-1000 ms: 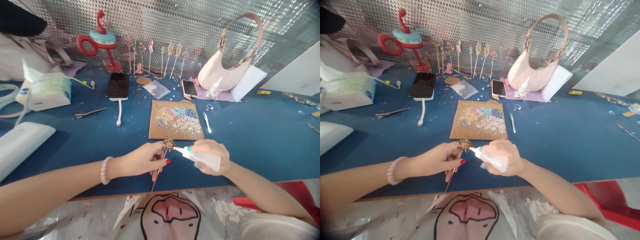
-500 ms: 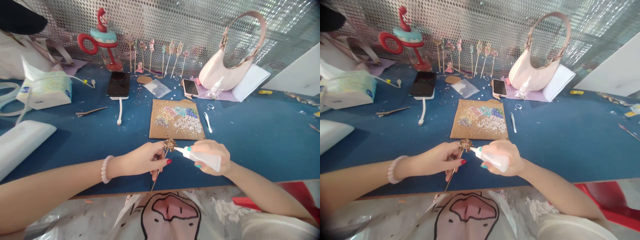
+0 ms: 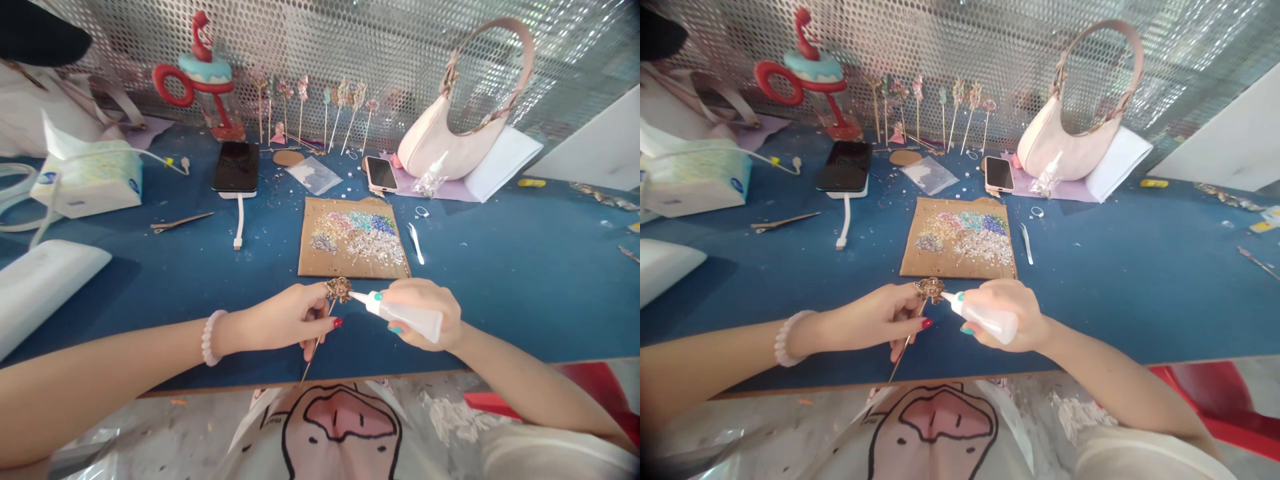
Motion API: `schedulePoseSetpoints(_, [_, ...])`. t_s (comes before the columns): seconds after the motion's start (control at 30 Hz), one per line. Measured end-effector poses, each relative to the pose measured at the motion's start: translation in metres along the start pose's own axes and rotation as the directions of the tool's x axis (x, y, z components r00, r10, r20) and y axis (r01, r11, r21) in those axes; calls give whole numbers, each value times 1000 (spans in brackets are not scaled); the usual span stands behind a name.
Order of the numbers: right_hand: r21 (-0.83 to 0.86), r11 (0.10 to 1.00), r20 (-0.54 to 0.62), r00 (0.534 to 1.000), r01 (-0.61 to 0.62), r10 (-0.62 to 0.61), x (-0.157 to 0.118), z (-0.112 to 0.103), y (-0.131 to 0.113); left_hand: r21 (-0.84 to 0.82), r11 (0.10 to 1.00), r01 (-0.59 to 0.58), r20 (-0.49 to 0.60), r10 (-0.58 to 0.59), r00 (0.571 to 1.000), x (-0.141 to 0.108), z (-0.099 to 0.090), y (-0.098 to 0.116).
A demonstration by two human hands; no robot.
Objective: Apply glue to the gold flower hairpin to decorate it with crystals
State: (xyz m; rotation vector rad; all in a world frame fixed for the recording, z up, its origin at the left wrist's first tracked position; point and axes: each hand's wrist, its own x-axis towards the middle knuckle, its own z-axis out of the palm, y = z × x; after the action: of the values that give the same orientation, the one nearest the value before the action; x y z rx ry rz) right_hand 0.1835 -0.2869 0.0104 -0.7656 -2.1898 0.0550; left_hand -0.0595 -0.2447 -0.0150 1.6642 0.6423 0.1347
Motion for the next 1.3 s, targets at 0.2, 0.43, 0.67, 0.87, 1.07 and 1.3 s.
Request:
schedulePoseSetpoints(0.2, [-21,1000,18,1000,18,-18,0,-1,-2,26,999,-29,3,29,1000,0,0,1])
schedulePoseSetpoints(0.43, [-11,1000,31,999,25,-25,3,0,-3,20,1000,-12,18,12,1000,1,-1,0])
schedulePoseSetpoints(0.67, [-70,996,17,998,60,-59,4,1,-5,-14,1000,-13,22,13,1000,0,-1,1])
schedulePoseSetpoints(0.87, [-130,991,-2,999,41,-42,2,-1,-6,-29,999,-26,14,26,1000,1,-1,1])
schedulePoseSetpoints(1.07, [-90,995,8,999,38,-38,1,0,-6,-21,1000,-17,11,17,1000,0,-1,1])
schedulePoseSetpoints(1.3, [-15,997,41,996,79,-79,-4,3,-5,-29,1000,0,17,1,1000,2,-1,-1])
